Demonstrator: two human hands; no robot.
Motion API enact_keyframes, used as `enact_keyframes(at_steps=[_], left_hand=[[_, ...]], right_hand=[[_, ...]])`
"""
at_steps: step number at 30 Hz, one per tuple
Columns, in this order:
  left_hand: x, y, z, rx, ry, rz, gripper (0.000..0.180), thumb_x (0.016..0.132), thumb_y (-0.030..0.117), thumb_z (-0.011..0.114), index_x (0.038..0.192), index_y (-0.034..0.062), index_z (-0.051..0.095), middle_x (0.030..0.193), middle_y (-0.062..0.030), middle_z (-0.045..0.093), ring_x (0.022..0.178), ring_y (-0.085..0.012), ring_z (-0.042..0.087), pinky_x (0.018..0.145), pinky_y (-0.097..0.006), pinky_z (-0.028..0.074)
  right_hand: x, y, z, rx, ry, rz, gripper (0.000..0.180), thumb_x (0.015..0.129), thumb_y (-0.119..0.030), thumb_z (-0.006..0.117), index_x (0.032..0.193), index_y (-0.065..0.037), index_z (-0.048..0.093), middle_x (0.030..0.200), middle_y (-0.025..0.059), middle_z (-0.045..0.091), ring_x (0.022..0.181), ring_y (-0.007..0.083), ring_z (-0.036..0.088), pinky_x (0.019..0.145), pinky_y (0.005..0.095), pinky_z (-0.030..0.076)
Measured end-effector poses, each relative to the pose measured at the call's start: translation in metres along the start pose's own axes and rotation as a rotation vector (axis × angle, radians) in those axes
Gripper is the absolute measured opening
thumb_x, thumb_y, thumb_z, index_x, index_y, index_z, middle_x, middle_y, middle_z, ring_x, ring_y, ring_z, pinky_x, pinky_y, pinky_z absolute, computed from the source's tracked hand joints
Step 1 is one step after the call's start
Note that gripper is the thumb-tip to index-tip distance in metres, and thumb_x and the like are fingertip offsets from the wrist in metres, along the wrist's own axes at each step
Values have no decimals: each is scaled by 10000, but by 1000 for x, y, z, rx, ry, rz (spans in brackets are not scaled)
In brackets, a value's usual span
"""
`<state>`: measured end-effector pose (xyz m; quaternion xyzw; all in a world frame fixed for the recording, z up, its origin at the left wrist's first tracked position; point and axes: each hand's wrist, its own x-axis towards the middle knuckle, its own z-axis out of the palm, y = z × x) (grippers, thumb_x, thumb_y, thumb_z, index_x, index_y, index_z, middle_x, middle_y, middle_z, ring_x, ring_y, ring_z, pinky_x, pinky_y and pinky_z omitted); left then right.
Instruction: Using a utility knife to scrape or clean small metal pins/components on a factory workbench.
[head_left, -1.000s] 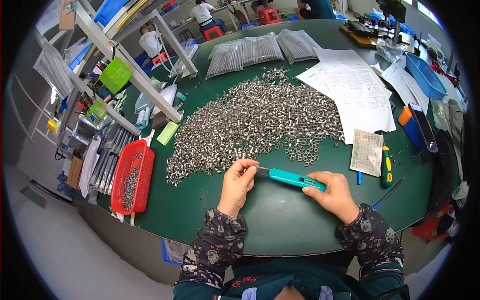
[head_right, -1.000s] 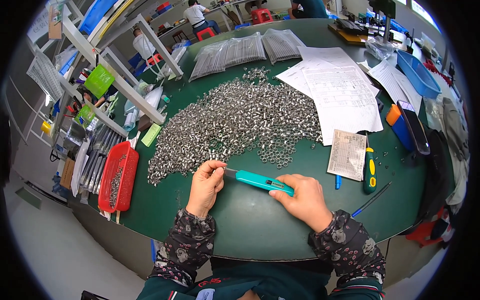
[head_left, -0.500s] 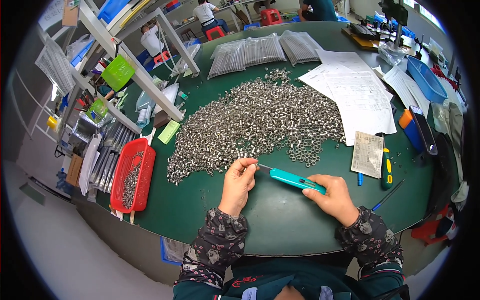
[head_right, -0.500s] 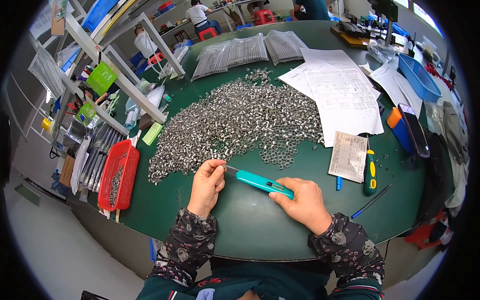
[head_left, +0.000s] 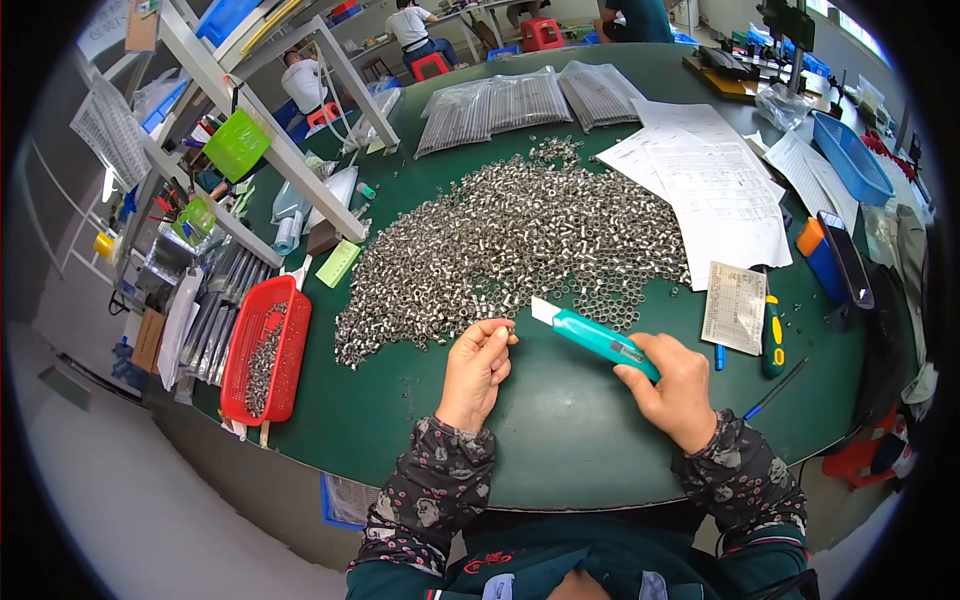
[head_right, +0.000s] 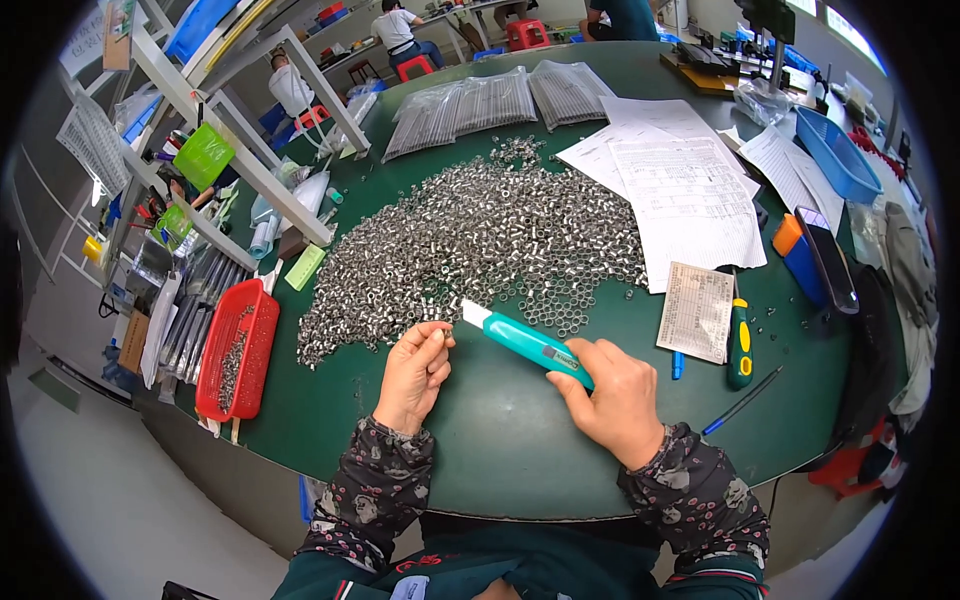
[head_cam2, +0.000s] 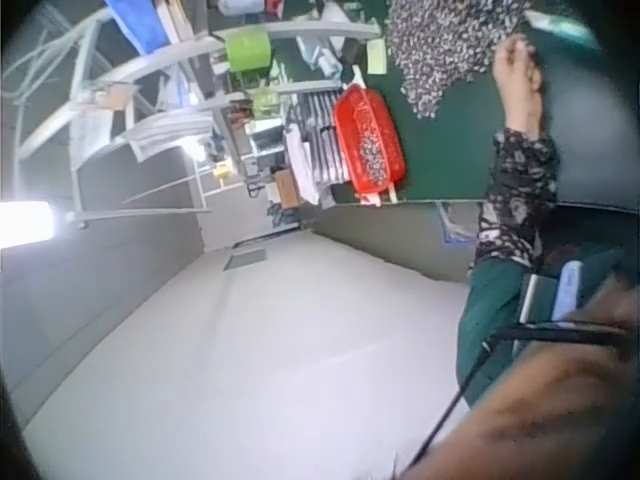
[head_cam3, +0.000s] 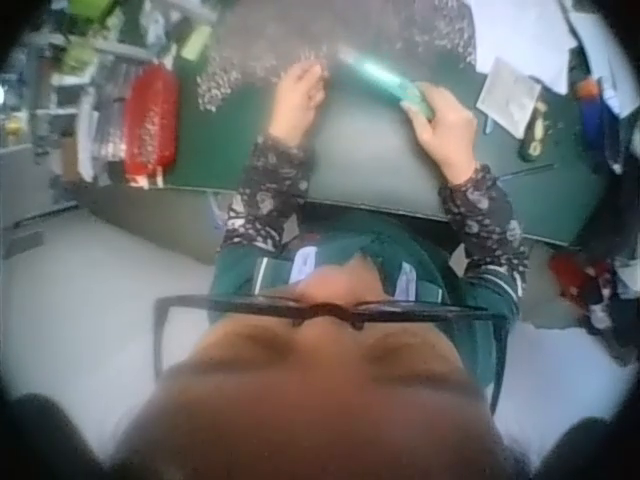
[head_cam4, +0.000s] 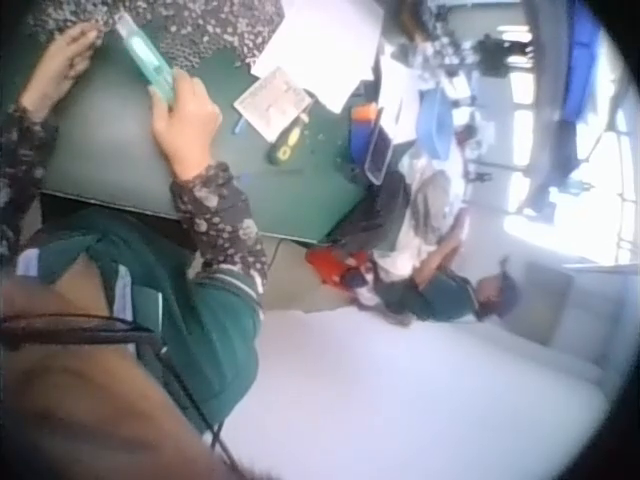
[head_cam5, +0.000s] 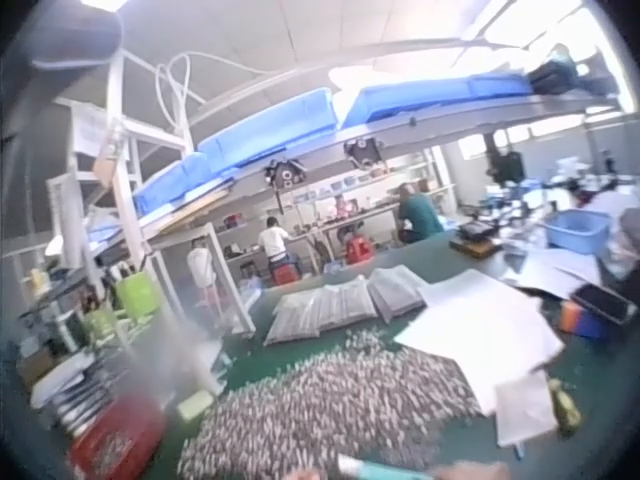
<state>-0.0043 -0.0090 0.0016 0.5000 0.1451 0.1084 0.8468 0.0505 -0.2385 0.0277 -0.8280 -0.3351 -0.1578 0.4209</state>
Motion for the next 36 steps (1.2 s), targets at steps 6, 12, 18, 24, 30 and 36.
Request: enact_keyframes(at_steps=[6,12,18,24,30,36], left_hand=[[0,2,-1,-23,17,8,124,843,70,518,948,8,541,782,-44,531,493,-22,335,398,-149,277],[1,2,0,17,9,11,121,847,66,508,955,16,533,788,-41,528,506,-27,341,403,-151,279],[3,3,0,-197,-89,-37,128,862,69,479,979,35,520,821,-45,513,515,-38,341,405,-161,284],[2,3,-2,-105,-110,-41,153,880,127,468,993,38,522,797,-42,508,503,-32,334,384,-147,260],[3,3,-2,-105,-61,-94,154,888,150,460,950,26,527,719,-26,512,458,-25,316,361,-148,240],[1,3,0,-50,-56,-106,184,896,186,452,890,22,534,630,-6,491,421,-23,295,346,-150,219]], right_hand=[[6,-3,-4,-124,41,-36,238,652,-133,674,862,-71,581,646,79,485,562,260,515,492,360,397],[4,2,0,-217,-110,-82,258,628,-137,676,855,-59,583,664,92,488,581,273,513,503,367,393],[3,7,0,-32,-173,79,274,658,-206,667,882,-63,601,673,89,520,580,279,533,516,377,410],[3,6,-1,44,-193,115,261,671,-215,661,877,-62,613,684,95,544,587,288,541,523,373,416],[3,7,0,100,-230,102,255,679,-230,659,869,-65,617,689,100,561,604,293,550,536,373,424],[3,9,1,147,-257,81,262,678,-245,659,862,-63,618,718,102,581,627,297,561,554,367,435]])
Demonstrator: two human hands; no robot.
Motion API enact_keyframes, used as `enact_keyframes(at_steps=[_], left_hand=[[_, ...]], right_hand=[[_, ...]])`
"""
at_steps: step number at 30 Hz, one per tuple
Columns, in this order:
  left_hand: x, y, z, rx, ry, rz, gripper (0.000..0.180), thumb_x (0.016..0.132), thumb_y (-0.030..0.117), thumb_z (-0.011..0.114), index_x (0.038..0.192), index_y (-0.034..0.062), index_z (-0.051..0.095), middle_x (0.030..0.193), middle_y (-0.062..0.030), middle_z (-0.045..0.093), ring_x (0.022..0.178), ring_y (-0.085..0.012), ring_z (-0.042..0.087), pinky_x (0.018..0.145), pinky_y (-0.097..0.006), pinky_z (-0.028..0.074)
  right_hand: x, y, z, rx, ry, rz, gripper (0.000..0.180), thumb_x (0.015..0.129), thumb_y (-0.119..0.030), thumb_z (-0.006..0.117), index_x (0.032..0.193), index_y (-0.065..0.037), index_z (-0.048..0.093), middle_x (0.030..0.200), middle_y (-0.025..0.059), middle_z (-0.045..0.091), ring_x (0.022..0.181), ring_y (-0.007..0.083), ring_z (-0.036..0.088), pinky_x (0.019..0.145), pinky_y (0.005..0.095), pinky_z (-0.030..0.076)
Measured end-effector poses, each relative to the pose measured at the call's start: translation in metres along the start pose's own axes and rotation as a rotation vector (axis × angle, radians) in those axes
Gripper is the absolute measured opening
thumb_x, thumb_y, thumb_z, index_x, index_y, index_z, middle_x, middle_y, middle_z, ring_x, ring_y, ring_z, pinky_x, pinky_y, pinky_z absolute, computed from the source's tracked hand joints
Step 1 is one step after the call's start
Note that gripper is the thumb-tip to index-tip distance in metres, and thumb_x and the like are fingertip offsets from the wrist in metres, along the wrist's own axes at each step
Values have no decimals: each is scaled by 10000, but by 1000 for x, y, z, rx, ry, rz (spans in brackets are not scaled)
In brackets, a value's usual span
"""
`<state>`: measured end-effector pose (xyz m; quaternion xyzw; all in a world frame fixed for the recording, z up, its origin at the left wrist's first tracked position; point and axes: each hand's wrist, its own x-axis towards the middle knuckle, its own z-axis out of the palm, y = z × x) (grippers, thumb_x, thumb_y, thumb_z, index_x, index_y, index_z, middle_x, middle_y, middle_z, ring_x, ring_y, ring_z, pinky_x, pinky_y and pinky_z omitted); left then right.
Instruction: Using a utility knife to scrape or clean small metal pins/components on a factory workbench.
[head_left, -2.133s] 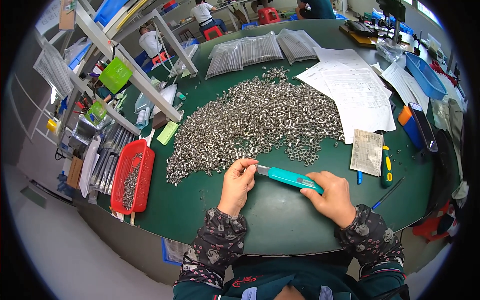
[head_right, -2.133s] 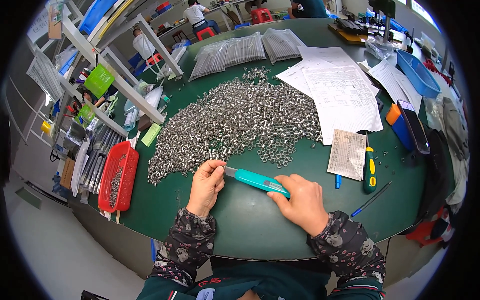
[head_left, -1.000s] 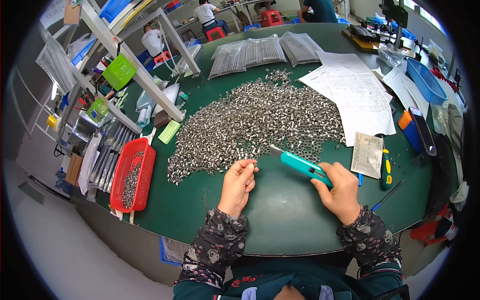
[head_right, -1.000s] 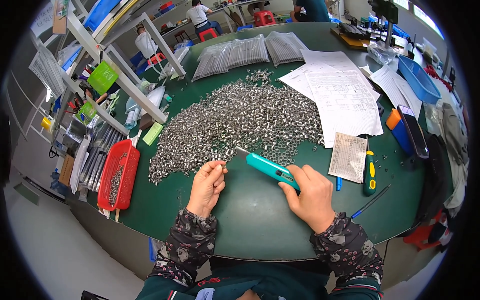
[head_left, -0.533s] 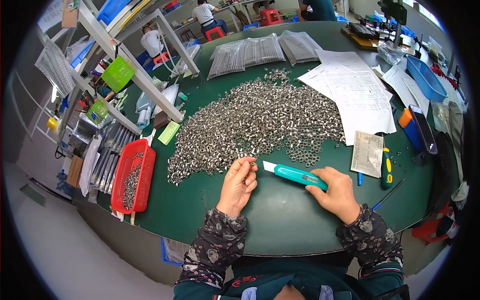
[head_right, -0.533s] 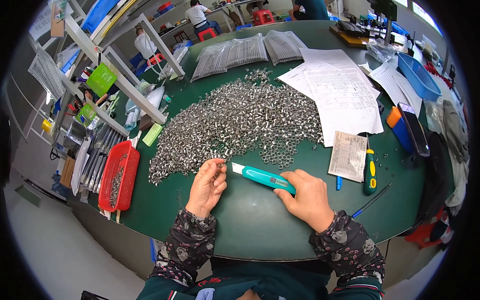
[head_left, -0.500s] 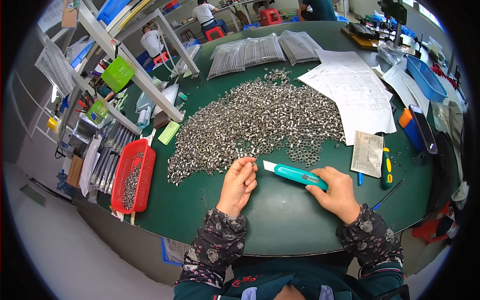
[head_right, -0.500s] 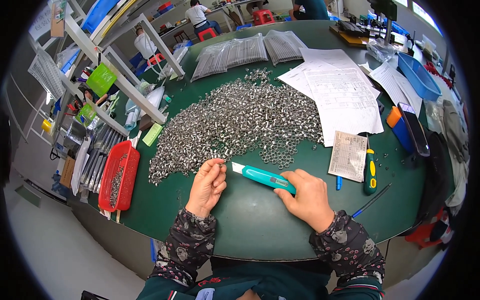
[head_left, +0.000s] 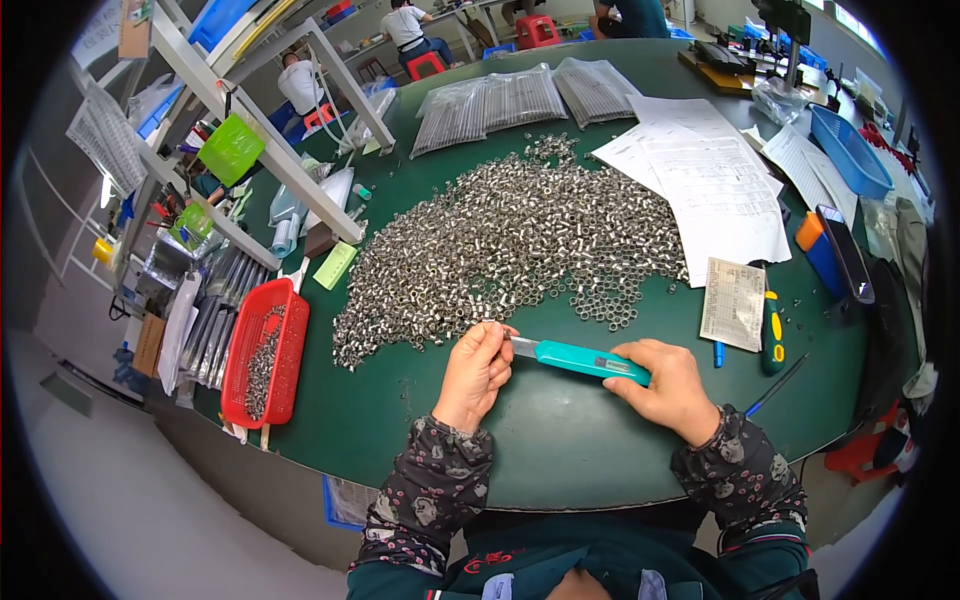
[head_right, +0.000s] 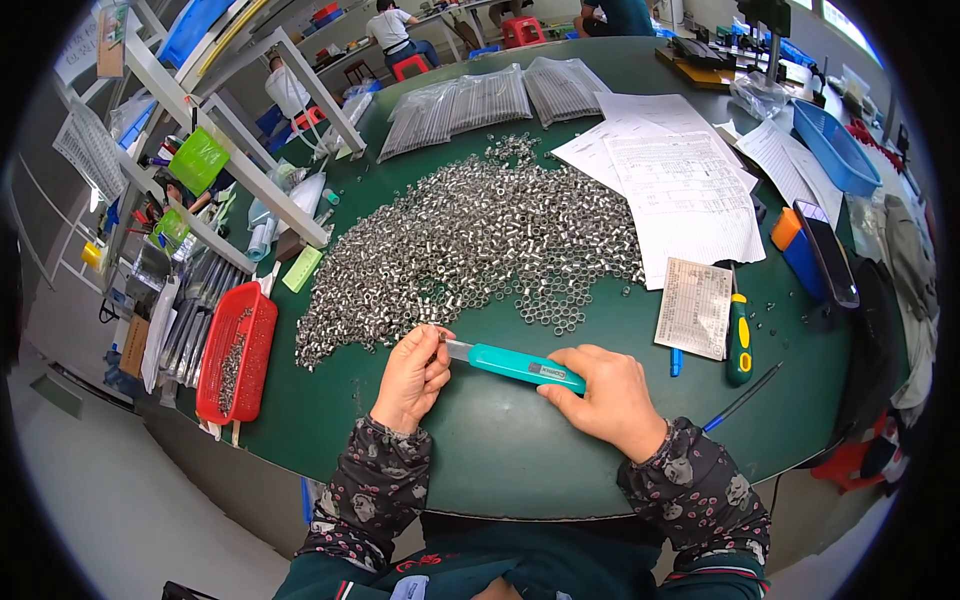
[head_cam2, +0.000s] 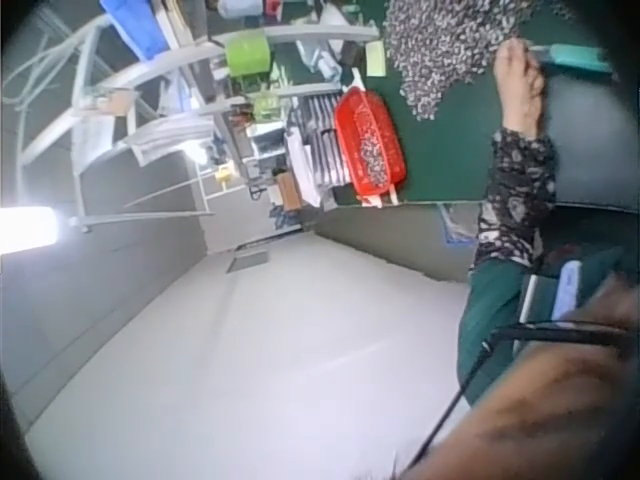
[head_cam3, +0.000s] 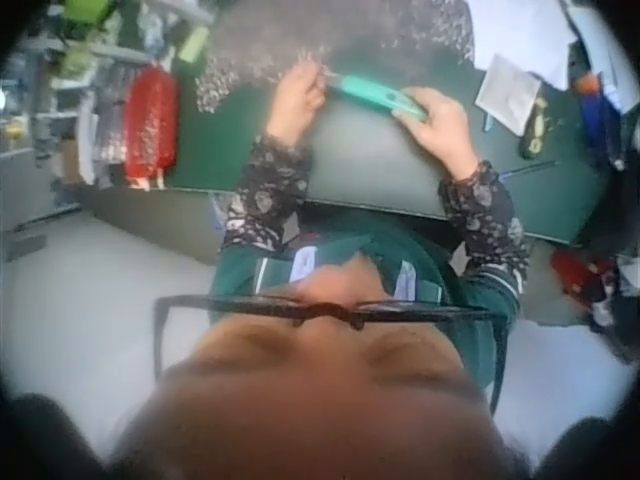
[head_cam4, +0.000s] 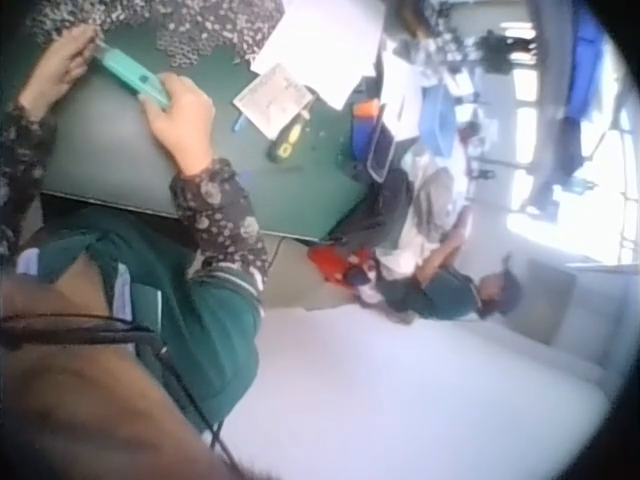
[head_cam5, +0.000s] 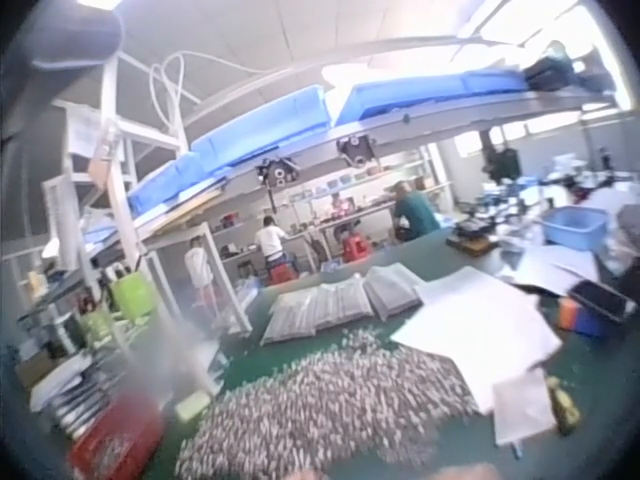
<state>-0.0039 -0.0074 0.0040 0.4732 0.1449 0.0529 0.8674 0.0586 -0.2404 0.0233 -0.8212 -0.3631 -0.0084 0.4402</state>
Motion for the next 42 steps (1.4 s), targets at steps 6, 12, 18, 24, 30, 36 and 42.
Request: enact_keyframes(at_steps=[6,12,18,24,30,36,42], left_hand=[[-1,0,9,179,64,2,185,885,212,481,782,65,527,556,23,450,387,-5,272,336,-154,188],[-2,3,3,144,62,-36,217,882,242,486,764,63,519,542,25,446,375,-16,278,337,-151,191],[-1,7,4,-6,-26,-30,161,882,175,435,818,40,496,671,-48,494,463,-41,327,349,-164,230],[9,6,18,81,-36,-90,115,868,154,470,822,50,486,638,2,452,475,-42,335,360,-168,236],[40,-8,43,1144,42,270,145,705,105,635,827,40,588,517,24,392,484,-71,376,469,-240,332],[44,-25,64,1499,29,577,133,672,50,631,793,32,578,605,-23,430,525,-115,420,509,-259,374],[41,-23,60,1320,-58,540,101,757,89,591,776,26,515,689,-55,496,565,-144,463,498,-277,389]], right_hand=[[0,9,0,4,-12,-2,257,680,-241,658,862,-64,617,715,100,578,619,292,559,548,366,433],[2,-2,-3,-116,154,-117,247,677,-199,664,871,-61,597,653,90,520,551,275,523,500,357,407],[1,7,-7,-329,146,-40,249,672,-194,664,874,-66,592,679,92,523,579,284,537,502,366,408],[6,1,-15,-68,414,-49,226,671,-154,668,862,-56,597,670,95,536,561,269,538,480,337,406],[7,1,-15,72,531,-59,220,667,-108,671,862,-41,594,691,105,558,571,260,549,490,315,418],[6,2,-17,85,531,-84,242,664,-118,676,876,-37,592,702,109,564,589,275,557,497,326,425],[6,0,-16,70,500,-70,250,666,-138,678,879,-40,592,700,105,562,591,278,556,497,329,426]])
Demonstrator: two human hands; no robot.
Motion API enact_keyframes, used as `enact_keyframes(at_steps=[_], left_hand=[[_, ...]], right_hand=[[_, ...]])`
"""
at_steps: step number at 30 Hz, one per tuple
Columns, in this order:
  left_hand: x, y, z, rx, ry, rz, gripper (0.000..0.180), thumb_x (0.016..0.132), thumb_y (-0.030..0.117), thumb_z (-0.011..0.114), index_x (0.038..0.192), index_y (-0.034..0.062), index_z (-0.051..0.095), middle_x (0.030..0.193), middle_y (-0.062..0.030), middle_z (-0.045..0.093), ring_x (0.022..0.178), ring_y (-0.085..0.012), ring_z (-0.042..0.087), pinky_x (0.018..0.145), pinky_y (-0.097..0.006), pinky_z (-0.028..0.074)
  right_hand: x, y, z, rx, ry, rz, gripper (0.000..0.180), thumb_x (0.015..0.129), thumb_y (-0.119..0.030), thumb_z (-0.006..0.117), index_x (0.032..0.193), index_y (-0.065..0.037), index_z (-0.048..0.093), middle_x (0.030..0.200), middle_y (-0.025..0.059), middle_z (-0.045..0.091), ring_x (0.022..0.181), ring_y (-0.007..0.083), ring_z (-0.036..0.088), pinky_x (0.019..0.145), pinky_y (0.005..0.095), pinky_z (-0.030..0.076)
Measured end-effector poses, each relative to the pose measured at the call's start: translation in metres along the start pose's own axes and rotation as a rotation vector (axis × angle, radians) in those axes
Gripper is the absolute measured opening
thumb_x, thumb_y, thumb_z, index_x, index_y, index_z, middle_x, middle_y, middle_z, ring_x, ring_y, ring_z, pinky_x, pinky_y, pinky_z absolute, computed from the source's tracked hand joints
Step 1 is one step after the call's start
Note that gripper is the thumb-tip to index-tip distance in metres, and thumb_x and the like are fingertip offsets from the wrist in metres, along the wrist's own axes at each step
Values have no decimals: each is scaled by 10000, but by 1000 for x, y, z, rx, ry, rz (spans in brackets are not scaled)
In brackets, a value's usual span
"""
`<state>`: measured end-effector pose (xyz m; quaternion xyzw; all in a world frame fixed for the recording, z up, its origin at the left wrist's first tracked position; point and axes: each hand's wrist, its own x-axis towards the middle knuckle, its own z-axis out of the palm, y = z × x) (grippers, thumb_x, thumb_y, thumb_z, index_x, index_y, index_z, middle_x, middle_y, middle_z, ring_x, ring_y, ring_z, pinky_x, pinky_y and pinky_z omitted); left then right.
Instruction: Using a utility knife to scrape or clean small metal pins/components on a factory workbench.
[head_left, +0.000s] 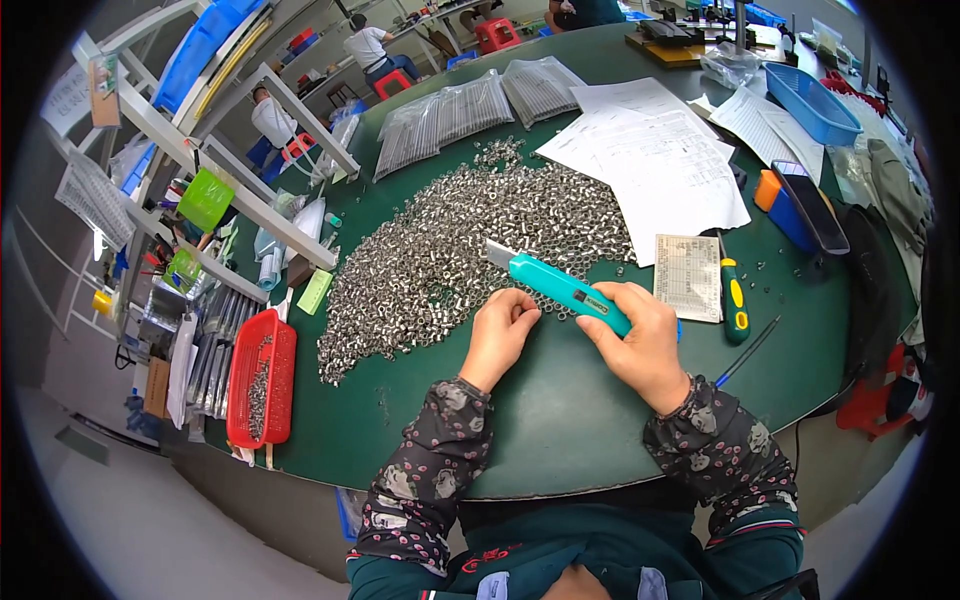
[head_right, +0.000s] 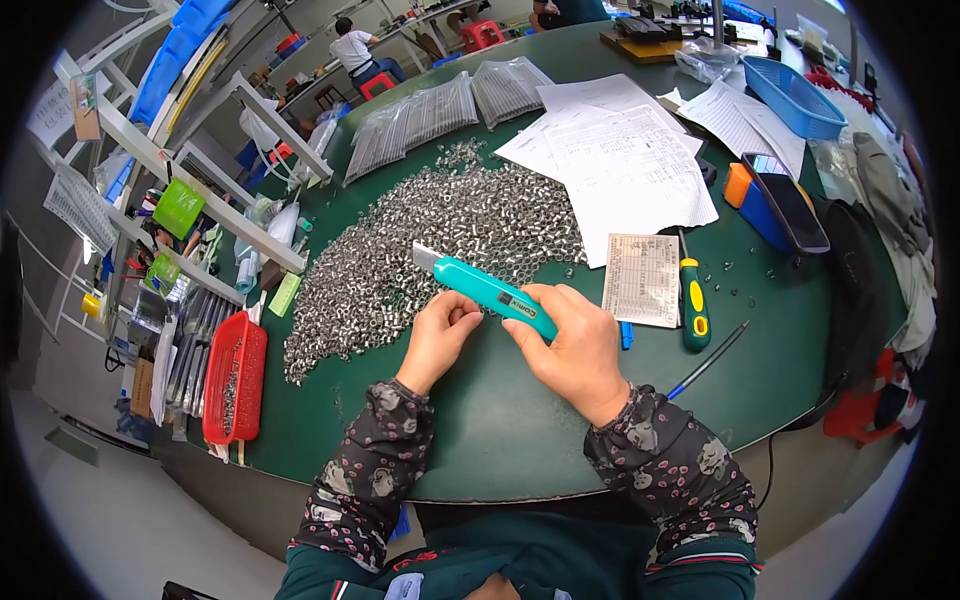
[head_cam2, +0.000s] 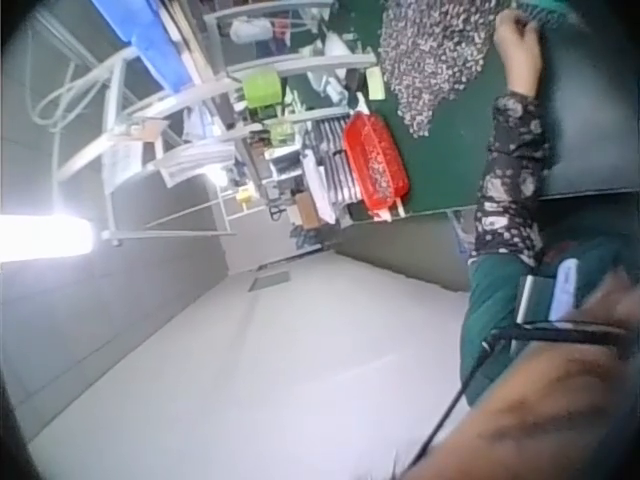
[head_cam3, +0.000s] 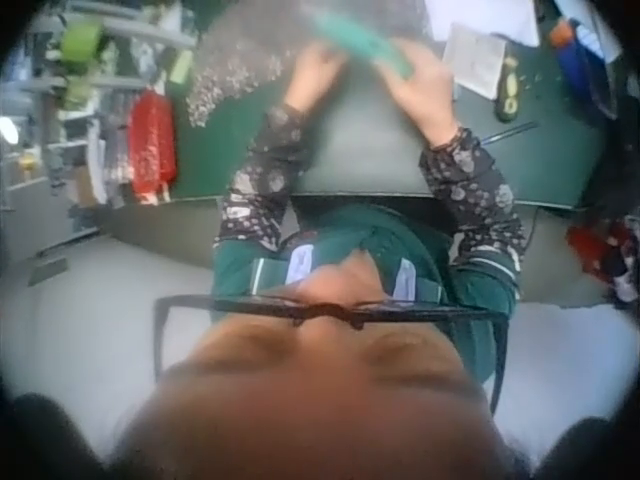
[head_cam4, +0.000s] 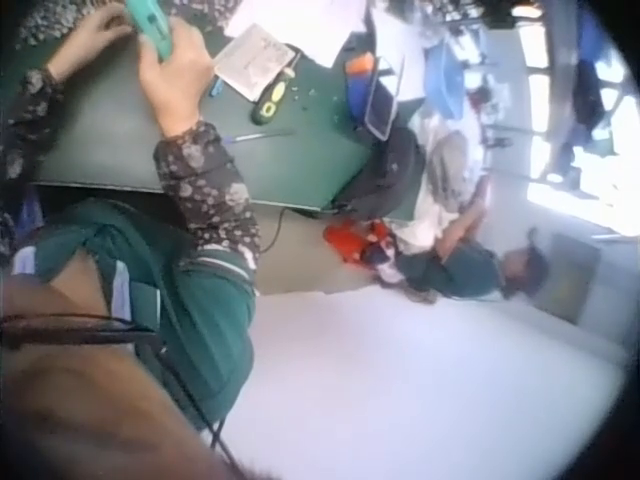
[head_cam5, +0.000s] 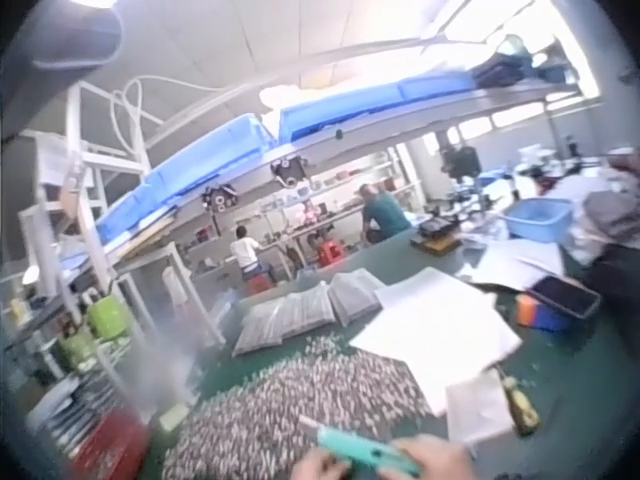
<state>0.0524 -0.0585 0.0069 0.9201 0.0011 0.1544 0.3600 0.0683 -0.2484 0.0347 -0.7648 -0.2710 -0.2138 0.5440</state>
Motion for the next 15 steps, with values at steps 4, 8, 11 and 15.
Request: enact_keyframes(at_steps=[4,8,11,15], left_hand=[[-16,-1,-24,-1199,-137,-472,22,848,70,500,839,82,484,808,-27,492,536,-44,343,411,-152,267],[-38,-21,-44,-1500,-131,-493,34,855,65,484,879,55,506,841,-57,489,543,-47,346,409,-147,280],[-44,-28,-46,-1534,1,-527,88,861,74,483,934,44,520,844,-56,490,537,-47,343,402,-148,277],[-46,-42,-46,-1545,21,-519,135,881,136,471,956,37,523,804,-42,486,521,-44,336,393,-145,266]], right_hand=[[-2,4,2,-8,-32,12,249,665,-141,678,879,-45,594,694,106,559,588,279,554,498,332,426],[-7,5,6,-36,-120,16,247,666,-165,675,870,-47,603,698,109,563,605,283,560,516,345,430],[-9,1,7,-23,-305,91,249,664,-192,671,858,-47,611,718,112,573,628,291,565,545,354,437],[-12,4,11,1,-425,139,266,654,-165,687,846,3,610,735,142,593,640,257,582,586,311,447]])
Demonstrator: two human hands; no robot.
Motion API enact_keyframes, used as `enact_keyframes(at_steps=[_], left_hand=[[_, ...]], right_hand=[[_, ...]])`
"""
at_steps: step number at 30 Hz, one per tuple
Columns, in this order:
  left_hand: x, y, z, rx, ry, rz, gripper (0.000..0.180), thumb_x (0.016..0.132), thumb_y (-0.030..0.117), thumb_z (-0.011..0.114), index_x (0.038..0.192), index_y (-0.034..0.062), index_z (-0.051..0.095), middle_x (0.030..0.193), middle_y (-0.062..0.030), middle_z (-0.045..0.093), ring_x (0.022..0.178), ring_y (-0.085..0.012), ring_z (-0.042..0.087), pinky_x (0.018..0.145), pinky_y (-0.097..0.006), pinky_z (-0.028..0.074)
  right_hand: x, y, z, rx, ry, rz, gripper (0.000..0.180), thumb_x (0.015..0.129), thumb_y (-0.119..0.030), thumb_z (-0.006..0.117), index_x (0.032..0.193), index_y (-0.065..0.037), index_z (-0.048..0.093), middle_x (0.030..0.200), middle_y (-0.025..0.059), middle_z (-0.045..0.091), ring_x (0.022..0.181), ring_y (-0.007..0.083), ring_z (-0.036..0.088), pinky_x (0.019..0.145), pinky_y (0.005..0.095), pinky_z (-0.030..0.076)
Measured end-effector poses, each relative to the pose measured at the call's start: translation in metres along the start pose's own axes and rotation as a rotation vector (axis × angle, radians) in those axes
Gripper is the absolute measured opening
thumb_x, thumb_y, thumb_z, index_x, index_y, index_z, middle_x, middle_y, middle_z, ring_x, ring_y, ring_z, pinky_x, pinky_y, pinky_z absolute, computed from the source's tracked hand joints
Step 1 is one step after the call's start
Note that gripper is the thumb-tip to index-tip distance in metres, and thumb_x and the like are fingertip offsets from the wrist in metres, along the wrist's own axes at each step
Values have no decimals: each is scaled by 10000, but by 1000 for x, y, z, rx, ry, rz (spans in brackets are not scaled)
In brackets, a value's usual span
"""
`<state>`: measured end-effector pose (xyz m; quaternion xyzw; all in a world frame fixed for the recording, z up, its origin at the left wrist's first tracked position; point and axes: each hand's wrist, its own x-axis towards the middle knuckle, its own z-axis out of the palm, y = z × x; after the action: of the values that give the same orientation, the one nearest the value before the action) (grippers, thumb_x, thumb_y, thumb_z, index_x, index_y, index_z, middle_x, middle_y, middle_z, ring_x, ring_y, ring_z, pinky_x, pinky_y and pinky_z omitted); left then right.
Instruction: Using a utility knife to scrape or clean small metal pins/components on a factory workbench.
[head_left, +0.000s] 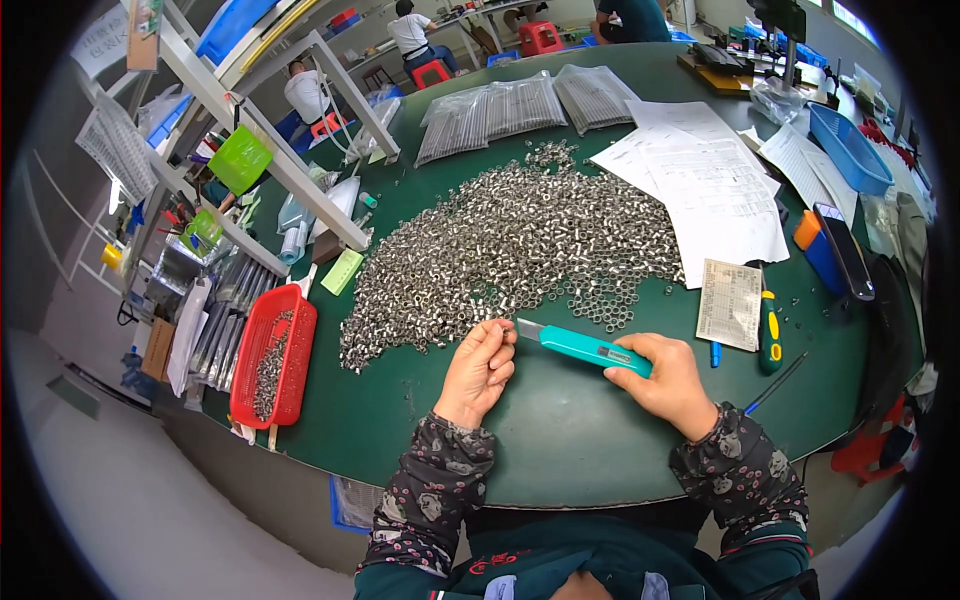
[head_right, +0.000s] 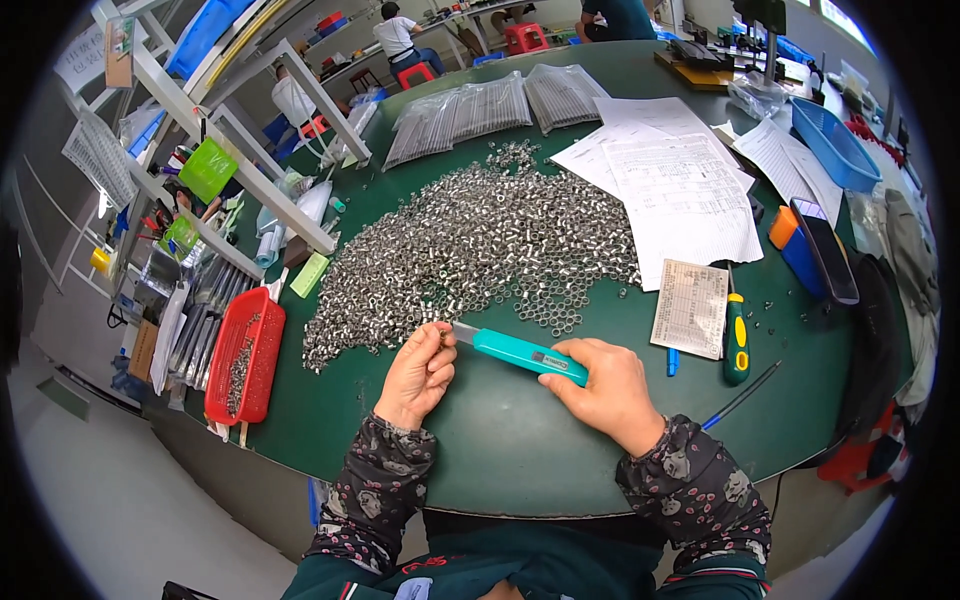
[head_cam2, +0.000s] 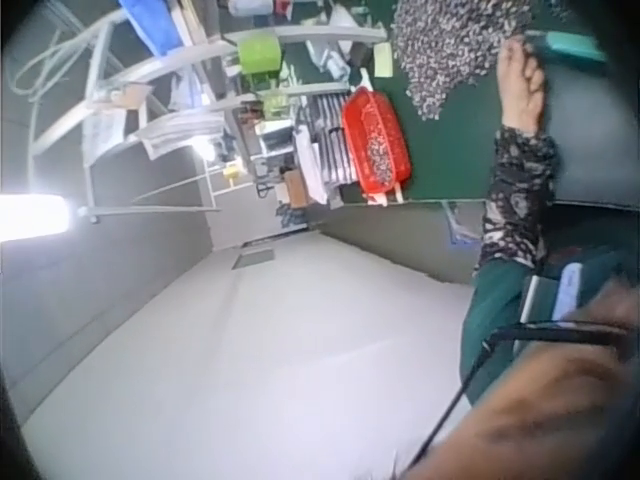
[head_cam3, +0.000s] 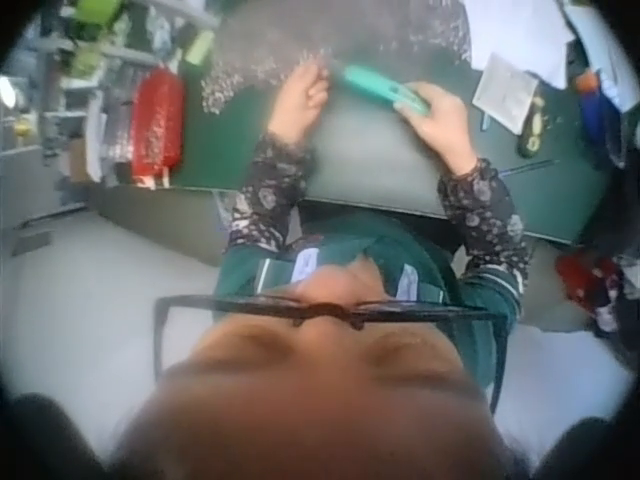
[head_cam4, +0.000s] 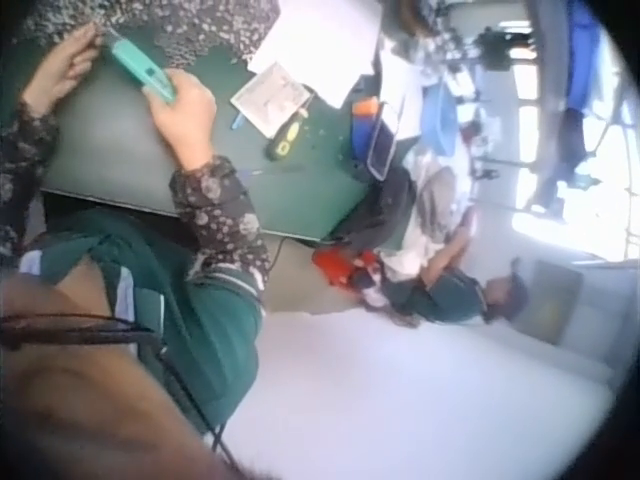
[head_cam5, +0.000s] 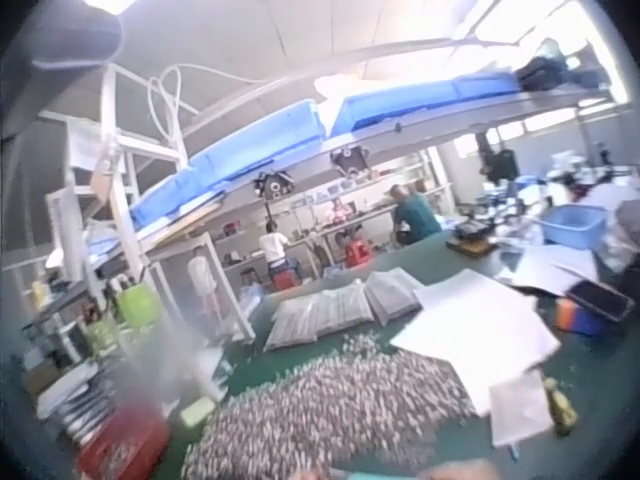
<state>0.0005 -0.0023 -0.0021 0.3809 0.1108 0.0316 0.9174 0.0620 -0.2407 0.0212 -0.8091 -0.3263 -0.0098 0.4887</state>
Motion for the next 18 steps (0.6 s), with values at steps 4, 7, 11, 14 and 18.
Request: enact_keyframes(at_steps=[4,7,11,14,18], left_hand=[[1,2,-3,1,7,-6,144,885,157,468,934,35,528,777,-33,483,510,-41,332,388,-143,257],[0,2,-3,43,38,1,144,882,163,475,904,34,534,751,-19,481,492,-38,324,381,-147,246],[1,-1,0,59,36,-1,148,875,166,491,873,26,540,685,2,473,470,-35,310,374,-156,236],[0,-2,1,87,27,-11,151,872,168,496,861,24,540,649,9,461,462,-34,304,369,-159,232],[-1,-1,0,110,48,-36,186,884,202,476,824,34,528,646,-1,450,467,-37,302,365,-156,230]], right_hand=[[1,0,-2,15,-123,86,284,673,-247,665,864,-40,623,744,131,600,674,294,580,601,352,449],[1,1,0,26,-151,93,285,684,-256,658,868,-41,625,746,136,603,677,295,581,606,354,448],[1,1,1,79,-172,89,285,689,-261,655,873,-45,628,753,136,606,679,294,581,608,357,447],[0,3,2,81,-193,111,288,689,-264,655,876,-47,631,768,135,609,683,295,582,609,354,449],[0,-6,-1,-88,-120,26,275,689,-253,656,874,-53,620,722,117,583,628,289,564,563,367,433]])
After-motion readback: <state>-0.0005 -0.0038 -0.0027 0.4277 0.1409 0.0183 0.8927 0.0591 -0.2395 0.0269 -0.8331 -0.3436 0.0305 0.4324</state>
